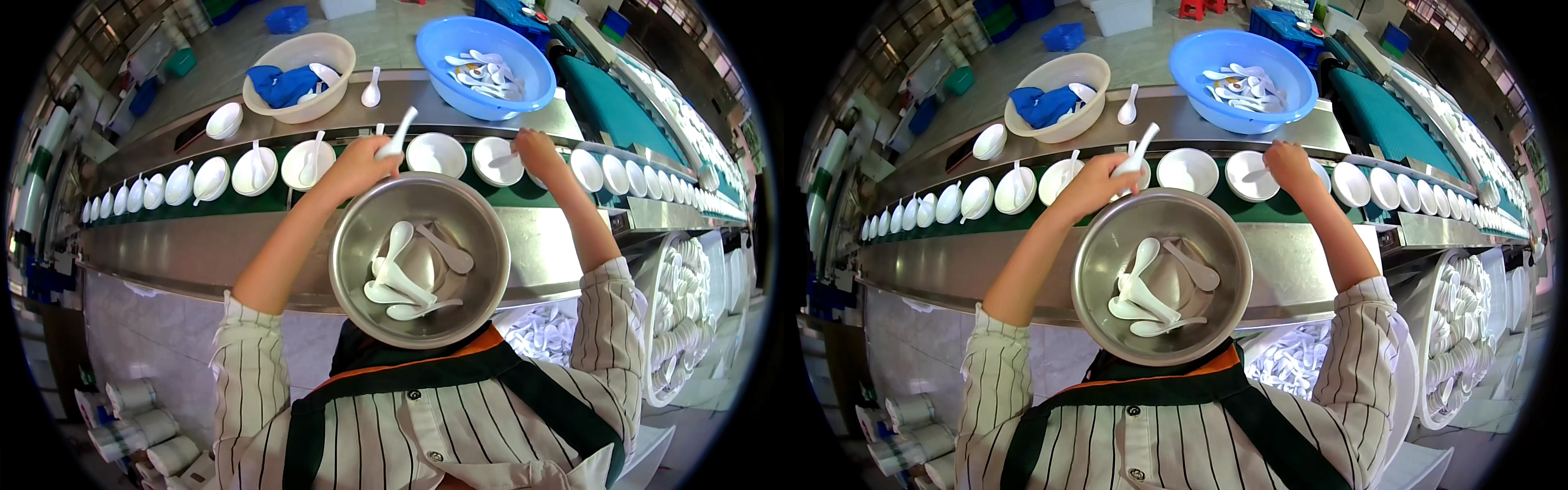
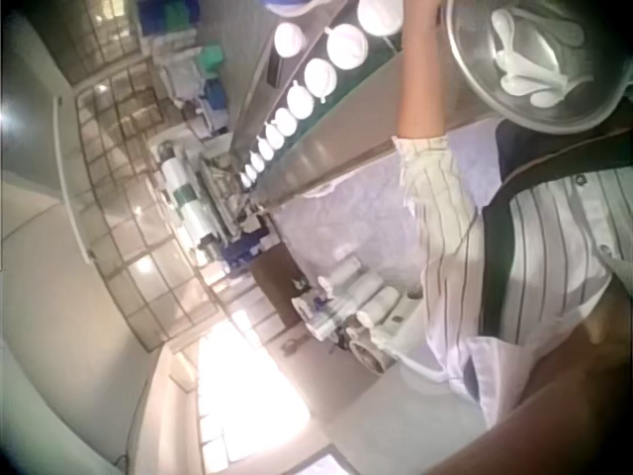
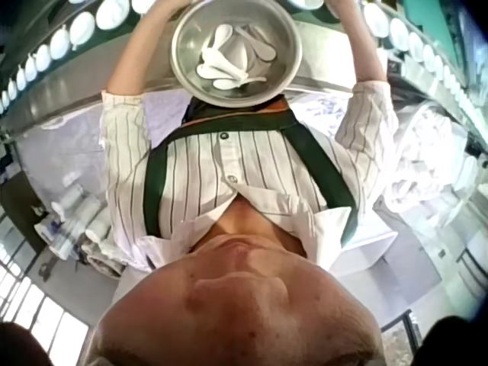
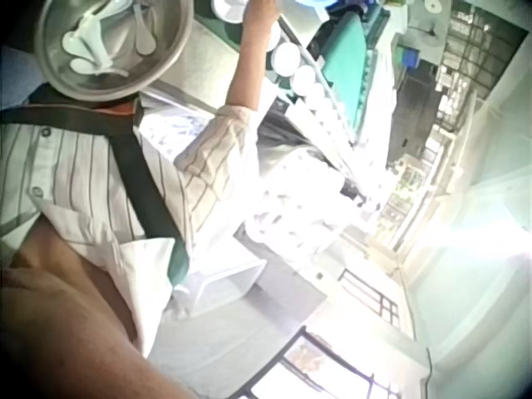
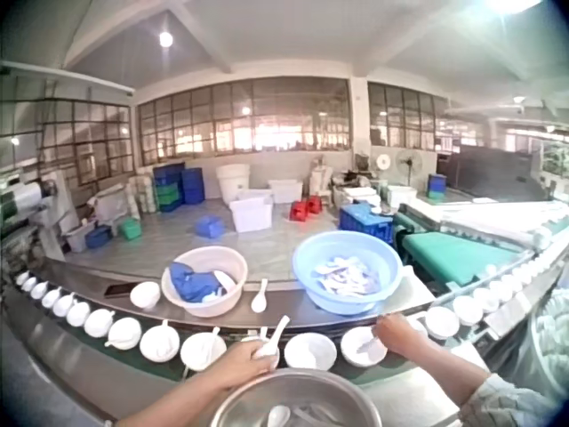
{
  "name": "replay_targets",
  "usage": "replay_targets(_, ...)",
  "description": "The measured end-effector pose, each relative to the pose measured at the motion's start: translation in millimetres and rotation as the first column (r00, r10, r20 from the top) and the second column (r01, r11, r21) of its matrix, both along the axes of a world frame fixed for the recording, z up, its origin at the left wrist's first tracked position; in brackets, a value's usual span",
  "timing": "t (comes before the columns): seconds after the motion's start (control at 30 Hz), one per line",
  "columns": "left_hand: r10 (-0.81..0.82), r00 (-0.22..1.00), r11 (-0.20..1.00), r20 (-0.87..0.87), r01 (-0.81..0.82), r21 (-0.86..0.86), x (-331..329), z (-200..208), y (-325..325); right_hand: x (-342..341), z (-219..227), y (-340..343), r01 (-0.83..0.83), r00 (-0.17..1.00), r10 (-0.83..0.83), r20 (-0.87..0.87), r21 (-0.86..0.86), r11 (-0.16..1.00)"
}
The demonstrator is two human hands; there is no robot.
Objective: The person scoops white plastic spoons from a large white bin into a metal bowl and then places individual spoons into small white bowls moving on a conveyor belt.
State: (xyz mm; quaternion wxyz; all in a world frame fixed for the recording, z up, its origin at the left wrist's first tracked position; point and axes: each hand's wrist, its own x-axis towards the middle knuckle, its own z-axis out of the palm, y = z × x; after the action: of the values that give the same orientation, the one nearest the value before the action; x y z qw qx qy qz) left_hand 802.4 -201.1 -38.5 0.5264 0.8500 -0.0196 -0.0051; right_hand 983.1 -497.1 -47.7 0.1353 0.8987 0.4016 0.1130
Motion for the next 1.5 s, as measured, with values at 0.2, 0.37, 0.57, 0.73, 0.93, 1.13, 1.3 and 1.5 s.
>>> replay_targets(0.2,0.146,0.984,0.98,-0.103,-0.129,0.154,48.7,-53.2,14.8,-52.4,21.6,57.8,-0.377,0.923,0.363,0.127,0.491,0.786)
replay_targets(0.37,0.142,0.988,0.844,0.063,-0.154,0.514,40.9,-63.4,21.2,-156.6,25.1,94.7,-0.341,0.891,0.272,-0.365,-0.14,0.929)
replay_targets(0.57,0.045,0.976,0.94,0.213,-0.113,0.322,-17.7,12.7,-8.9,-154.4,-0.4,83.5,-0.45,0.688,0.207,-0.695,-0.186,0.873)
replay_targets(0.73,-0.421,0.907,0.761,0.02,0.341,0.551,-83.8,12.4,-38.1,-111.8,48.9,84.7,-0.123,0.649,0.434,-0.625,0.477,0.87)
replay_targets(0.93,-0.644,0.765,0.51,-0.007,0.435,0.742,-110.7,-30.8,-75.7,-9.3,-33.9,59.7,0.175,0.918,0.061,-0.392,0.538,0.825)
replay_targets(1.13,-0.68,0.681,0.387,-0.271,0.648,0.656,-104.7,-58.6,-80.7,-55.1,-12.2,80.1,-0.038,0.929,0.25,-0.273,0.602,0.798)
replay_targets(1.3,-0.738,0.607,0.585,-0.293,0.793,0.17,-102.5,-17.7,-74.8,-141.0,11.4,118.0,-0.405,0.57,0.687,-0.451,0.573,0.712)
replay_targets(1.5,-0.622,0.653,0.763,-0.432,0.63,-0.144,-87.1,37.6,-65.3,-151.5,-38.2,118.4,-0.725,0.563,0.655,-0.504,0.078,0.684)
